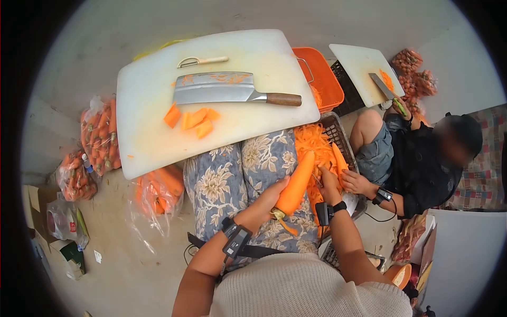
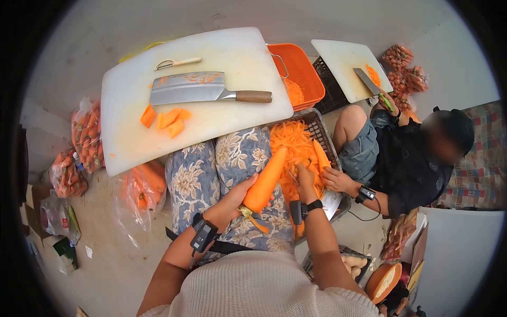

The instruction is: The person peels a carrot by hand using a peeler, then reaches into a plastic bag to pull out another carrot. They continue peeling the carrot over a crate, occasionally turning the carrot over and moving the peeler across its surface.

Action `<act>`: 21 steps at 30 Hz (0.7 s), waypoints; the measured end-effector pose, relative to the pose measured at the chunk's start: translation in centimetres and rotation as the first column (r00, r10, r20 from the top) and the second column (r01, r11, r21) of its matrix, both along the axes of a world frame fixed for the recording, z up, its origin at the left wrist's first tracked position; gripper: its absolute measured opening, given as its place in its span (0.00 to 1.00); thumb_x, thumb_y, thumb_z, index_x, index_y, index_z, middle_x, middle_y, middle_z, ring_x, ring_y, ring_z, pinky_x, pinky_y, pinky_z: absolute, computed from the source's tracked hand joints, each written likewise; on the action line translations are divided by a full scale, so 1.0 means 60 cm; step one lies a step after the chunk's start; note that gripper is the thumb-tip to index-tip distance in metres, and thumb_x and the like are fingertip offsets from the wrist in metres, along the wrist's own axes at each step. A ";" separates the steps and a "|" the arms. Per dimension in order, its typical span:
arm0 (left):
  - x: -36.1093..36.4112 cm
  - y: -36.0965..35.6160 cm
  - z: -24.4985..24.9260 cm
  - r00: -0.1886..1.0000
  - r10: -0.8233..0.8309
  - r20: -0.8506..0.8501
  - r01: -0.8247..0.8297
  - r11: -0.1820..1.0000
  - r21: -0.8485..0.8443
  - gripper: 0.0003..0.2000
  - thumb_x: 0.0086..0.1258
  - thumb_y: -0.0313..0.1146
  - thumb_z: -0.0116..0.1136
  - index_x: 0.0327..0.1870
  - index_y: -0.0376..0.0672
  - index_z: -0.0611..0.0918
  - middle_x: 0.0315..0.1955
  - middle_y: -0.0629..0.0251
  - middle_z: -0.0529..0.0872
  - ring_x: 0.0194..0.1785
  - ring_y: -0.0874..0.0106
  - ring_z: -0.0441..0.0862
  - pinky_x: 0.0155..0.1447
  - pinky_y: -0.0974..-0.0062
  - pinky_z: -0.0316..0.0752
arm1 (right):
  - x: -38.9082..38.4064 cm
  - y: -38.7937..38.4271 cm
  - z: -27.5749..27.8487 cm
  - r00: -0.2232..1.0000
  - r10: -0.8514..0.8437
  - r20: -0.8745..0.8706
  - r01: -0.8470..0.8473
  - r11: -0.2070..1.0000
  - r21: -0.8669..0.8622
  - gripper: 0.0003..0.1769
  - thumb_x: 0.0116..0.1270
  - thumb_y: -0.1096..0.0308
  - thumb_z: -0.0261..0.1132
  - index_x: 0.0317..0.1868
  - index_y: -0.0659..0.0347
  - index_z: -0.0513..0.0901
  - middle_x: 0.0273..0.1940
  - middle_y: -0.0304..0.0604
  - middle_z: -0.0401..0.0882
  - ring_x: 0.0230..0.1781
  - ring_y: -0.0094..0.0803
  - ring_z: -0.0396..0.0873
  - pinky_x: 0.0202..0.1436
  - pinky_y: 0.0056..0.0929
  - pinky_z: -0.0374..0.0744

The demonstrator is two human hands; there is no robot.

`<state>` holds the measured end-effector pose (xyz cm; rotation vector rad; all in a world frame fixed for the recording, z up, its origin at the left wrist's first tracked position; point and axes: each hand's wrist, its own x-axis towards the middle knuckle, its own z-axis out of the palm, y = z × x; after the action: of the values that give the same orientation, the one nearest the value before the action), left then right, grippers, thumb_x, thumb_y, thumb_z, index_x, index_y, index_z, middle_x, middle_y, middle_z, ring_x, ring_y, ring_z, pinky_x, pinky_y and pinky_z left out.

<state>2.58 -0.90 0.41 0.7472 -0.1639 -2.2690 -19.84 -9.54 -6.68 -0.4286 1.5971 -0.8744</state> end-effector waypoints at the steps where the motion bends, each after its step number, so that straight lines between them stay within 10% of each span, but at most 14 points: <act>1: -0.001 -0.002 0.000 1.000 0.010 -0.026 -0.010 1.000 0.000 0.23 0.71 0.51 0.38 0.55 0.40 0.68 0.35 0.54 0.80 0.32 0.68 0.82 0.25 0.74 0.78 | 0.006 0.014 -0.001 0.999 -0.027 -0.026 0.027 0.999 -0.021 0.09 0.58 0.65 0.63 0.26 0.53 0.70 0.16 0.29 0.69 0.10 0.16 0.67 0.11 0.15 0.65; 10: -0.001 -0.003 0.004 0.999 0.014 -0.031 -0.014 1.000 0.000 0.25 0.69 0.54 0.42 0.54 0.41 0.69 0.39 0.55 0.80 0.33 0.67 0.82 0.27 0.74 0.78 | 0.110 0.057 0.204 0.996 -0.041 0.081 0.074 0.881 -0.467 0.09 0.60 0.69 0.62 0.35 0.58 0.68 0.18 0.30 0.68 0.10 0.16 0.64 0.12 0.14 0.63; 16: -0.023 0.007 0.012 0.987 0.161 -0.015 -0.162 0.985 -0.065 0.25 0.68 0.55 0.43 0.54 0.42 0.70 0.43 0.61 0.79 0.40 0.70 0.81 0.38 0.76 0.78 | 0.178 0.096 0.207 0.888 0.030 -0.458 -0.388 0.583 -0.714 0.14 0.58 0.69 0.65 0.32 0.58 0.65 0.22 0.29 0.62 0.19 0.14 0.61 0.20 0.14 0.64; 21: -0.028 0.014 -0.007 0.970 0.241 0.027 -0.233 0.955 -0.183 0.24 0.69 0.53 0.44 0.55 0.42 0.70 0.47 0.64 0.77 0.49 0.74 0.77 0.51 0.78 0.73 | 0.199 0.126 0.212 0.969 0.173 -0.174 -0.245 0.747 -0.618 0.16 0.56 0.72 0.66 0.31 0.59 0.63 0.29 0.35 0.66 0.29 0.16 0.64 0.32 0.16 0.66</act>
<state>0.88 -0.04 0.00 0.6886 -0.2819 -1.9802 -7.90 -1.96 6.07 -1.1361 1.2712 -1.2265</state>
